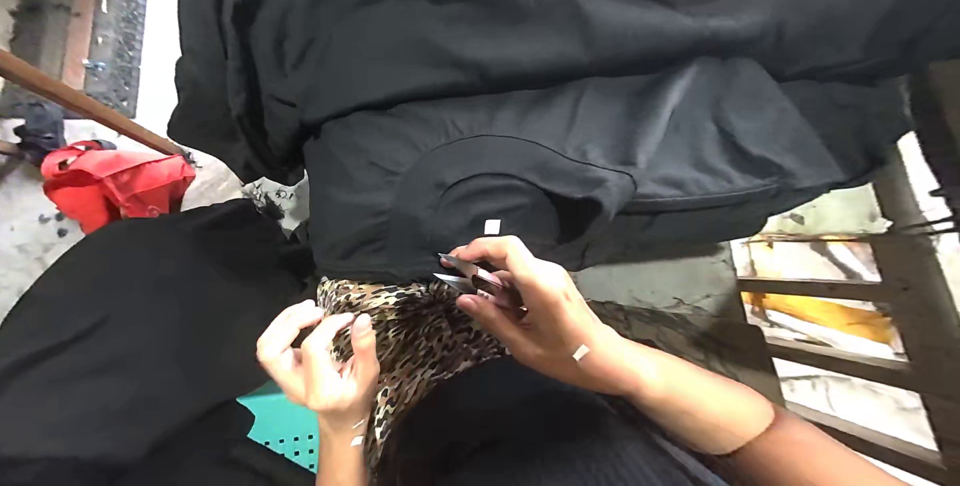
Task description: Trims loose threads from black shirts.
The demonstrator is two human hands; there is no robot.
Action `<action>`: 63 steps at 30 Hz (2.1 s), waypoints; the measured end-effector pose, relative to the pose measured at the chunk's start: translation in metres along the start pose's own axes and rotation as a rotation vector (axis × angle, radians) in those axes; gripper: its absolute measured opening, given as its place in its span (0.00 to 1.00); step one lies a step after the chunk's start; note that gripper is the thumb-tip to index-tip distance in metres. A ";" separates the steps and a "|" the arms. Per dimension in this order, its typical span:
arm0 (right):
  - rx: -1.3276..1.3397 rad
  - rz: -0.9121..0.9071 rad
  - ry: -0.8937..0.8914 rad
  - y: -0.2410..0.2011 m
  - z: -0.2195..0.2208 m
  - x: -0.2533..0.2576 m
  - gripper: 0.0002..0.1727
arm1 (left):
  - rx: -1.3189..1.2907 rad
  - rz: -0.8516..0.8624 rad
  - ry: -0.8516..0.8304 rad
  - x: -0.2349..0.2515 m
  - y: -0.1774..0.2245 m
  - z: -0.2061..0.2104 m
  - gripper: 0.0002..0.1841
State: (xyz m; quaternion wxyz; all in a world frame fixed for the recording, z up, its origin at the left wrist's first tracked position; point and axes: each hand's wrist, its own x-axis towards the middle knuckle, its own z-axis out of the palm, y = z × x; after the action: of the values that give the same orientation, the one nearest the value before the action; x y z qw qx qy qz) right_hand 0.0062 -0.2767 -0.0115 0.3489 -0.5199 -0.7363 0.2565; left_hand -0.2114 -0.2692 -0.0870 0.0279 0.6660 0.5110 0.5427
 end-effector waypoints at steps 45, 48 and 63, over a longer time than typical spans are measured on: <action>-0.051 -0.097 0.124 0.037 0.007 -0.010 0.20 | -1.630 -1.227 -0.018 0.055 0.051 0.021 0.23; -0.026 -0.145 0.102 0.030 0.003 -0.006 0.20 | -1.490 -1.026 -0.028 0.048 0.050 0.017 0.11; -0.484 -0.358 0.172 -0.009 0.013 0.034 0.14 | -1.090 -0.582 -0.160 0.038 0.039 0.013 0.04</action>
State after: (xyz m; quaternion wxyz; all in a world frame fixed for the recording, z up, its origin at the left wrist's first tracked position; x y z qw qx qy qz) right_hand -0.0163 -0.2479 -0.0049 0.3158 -0.4699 -0.8235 -0.0366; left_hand -0.1803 -0.2547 -0.0428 0.5490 0.4281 0.3172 0.6440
